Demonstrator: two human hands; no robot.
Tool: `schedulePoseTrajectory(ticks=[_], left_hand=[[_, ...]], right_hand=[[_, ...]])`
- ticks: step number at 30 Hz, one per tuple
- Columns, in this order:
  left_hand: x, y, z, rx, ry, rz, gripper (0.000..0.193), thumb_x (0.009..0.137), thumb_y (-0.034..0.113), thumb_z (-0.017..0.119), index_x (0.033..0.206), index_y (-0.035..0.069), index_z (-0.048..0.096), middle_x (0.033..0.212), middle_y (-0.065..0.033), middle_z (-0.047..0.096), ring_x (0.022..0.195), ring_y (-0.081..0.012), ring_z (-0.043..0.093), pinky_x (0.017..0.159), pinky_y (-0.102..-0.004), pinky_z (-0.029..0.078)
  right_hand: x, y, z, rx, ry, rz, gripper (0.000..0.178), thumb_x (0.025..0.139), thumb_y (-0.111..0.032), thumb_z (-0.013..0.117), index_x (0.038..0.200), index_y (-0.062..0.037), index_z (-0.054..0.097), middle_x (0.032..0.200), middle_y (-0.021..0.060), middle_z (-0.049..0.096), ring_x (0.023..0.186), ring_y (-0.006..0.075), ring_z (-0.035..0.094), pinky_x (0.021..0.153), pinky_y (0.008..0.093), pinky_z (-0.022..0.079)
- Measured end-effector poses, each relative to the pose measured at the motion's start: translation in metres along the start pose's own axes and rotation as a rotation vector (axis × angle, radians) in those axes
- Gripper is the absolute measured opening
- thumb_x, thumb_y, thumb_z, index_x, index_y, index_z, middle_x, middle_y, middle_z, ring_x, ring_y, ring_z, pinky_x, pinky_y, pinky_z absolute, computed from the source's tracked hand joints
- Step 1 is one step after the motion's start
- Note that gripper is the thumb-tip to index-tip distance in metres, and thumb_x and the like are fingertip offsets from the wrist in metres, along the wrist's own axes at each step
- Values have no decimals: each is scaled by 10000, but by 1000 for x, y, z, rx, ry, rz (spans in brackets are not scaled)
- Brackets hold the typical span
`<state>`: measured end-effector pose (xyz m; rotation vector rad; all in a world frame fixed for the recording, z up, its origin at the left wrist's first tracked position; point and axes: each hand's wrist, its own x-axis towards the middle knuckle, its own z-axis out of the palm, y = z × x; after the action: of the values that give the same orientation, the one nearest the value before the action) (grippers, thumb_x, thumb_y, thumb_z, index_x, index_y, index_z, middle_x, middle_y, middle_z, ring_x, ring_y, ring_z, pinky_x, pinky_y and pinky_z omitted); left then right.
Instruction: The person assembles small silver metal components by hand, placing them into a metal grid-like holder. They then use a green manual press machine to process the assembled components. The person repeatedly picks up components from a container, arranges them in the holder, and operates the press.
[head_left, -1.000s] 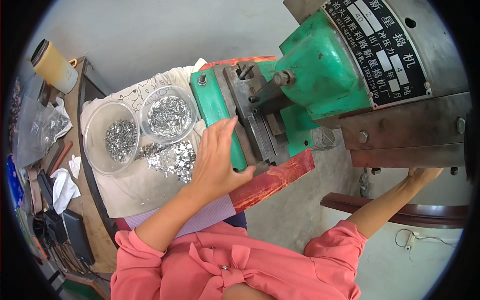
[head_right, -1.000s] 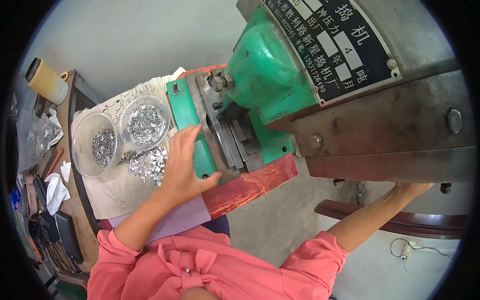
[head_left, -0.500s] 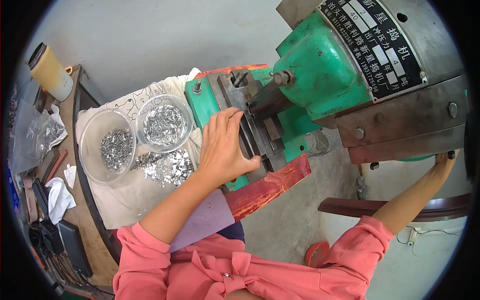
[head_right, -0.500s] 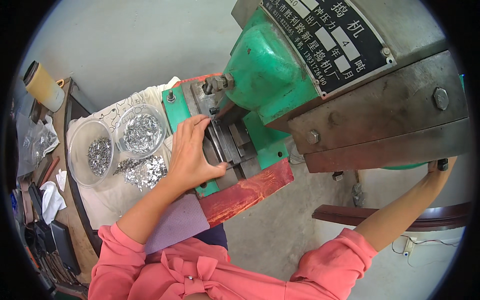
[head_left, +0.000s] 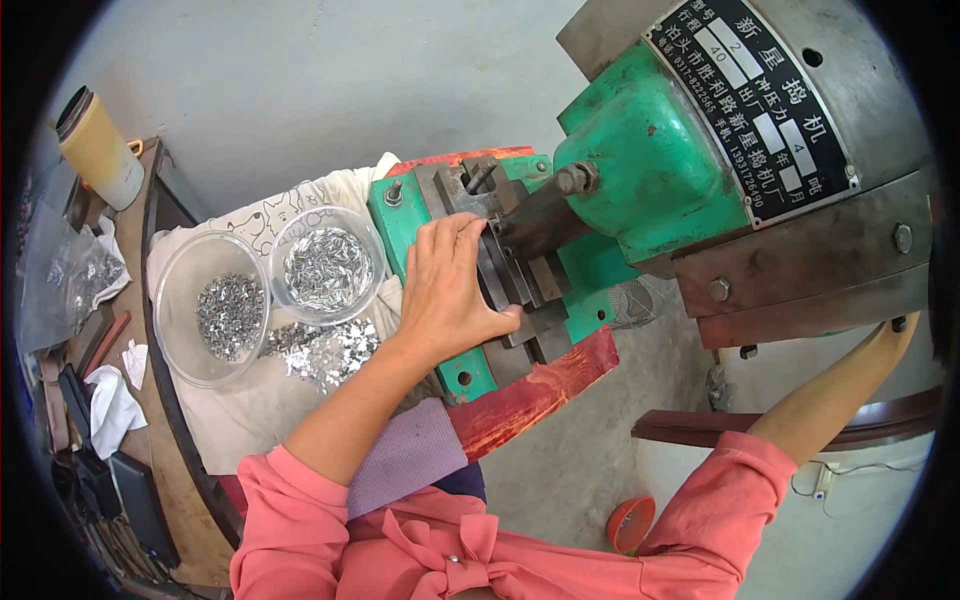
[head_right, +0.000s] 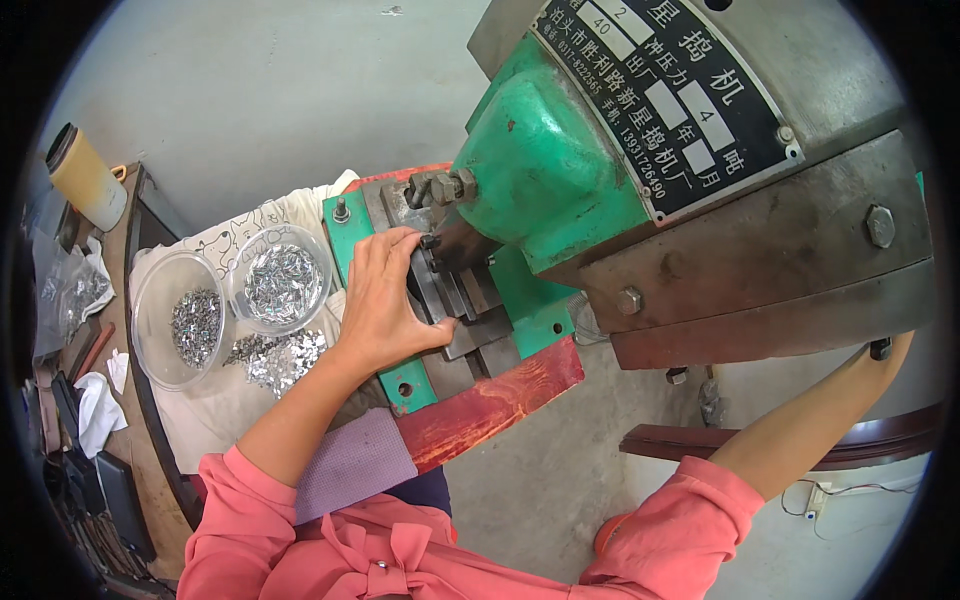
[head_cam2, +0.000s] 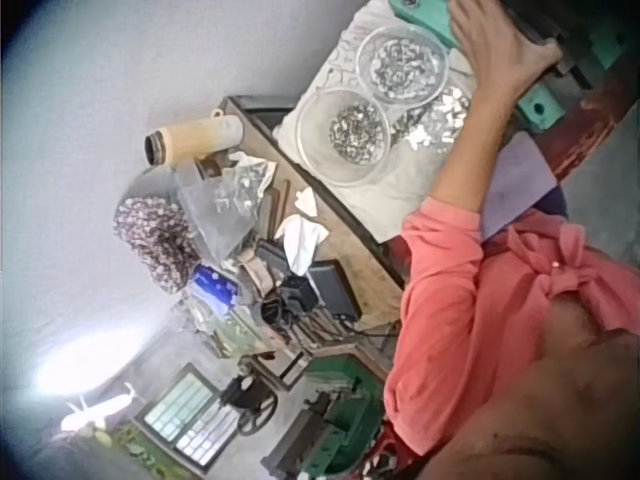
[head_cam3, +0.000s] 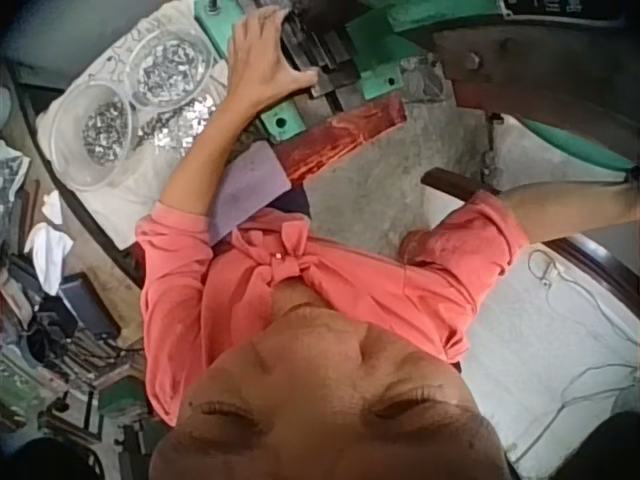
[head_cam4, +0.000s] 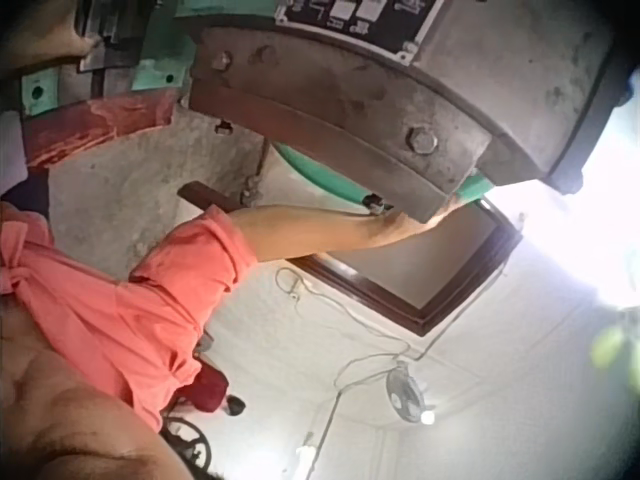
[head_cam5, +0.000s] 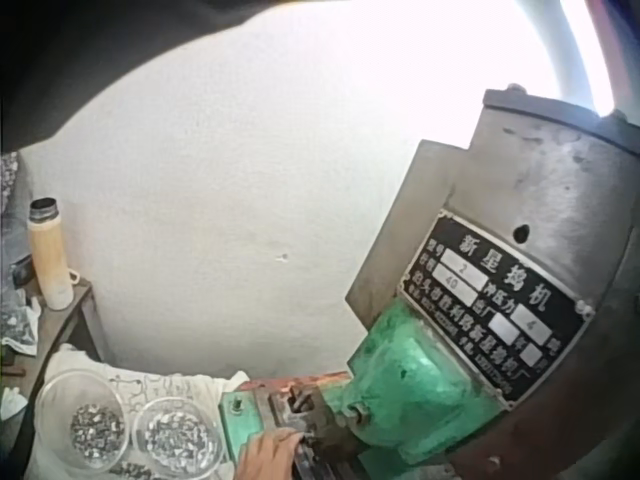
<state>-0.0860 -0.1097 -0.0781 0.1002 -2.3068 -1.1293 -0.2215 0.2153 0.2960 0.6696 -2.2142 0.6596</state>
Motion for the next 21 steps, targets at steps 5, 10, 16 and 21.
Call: schedulePoseTrajectory(ticks=[5,10,16,21], left_hand=[[2,-2,3,-6,-3,-14,930,537,243,858,1325,-16,437,1316,-182,467,1206,-393,427,1054,-469,371],[2,-2,0,-14,-16,-13,943,543,243,861,1340,-13,428,1327,-183,456,1220,-392,415,1054,-470,371],[2,-3,0,19,-48,-47,950,540,252,856,1338,-14,415,1343,-185,437,1228,-392,403,1048,-480,357],[8,1,3,4,-42,-48,929,523,262,842,1303,-20,424,1333,-184,440,1219,-391,408,1027,-478,362]], right_hand=[[-61,94,10,19,441,-13,542,973,-334,530,1382,16,463,1354,214,514,1206,328,531,984,419,462],[-149,143,69,-45,651,-83,423,961,-221,602,1294,33,549,1243,194,608,1090,300,622,886,400,547],[-159,110,74,-276,453,-65,504,966,-284,612,1349,23,498,1345,199,552,1142,297,594,968,401,515],[-131,126,26,-45,383,31,484,970,-281,596,1329,30,505,1296,181,579,1096,300,611,953,402,522]])
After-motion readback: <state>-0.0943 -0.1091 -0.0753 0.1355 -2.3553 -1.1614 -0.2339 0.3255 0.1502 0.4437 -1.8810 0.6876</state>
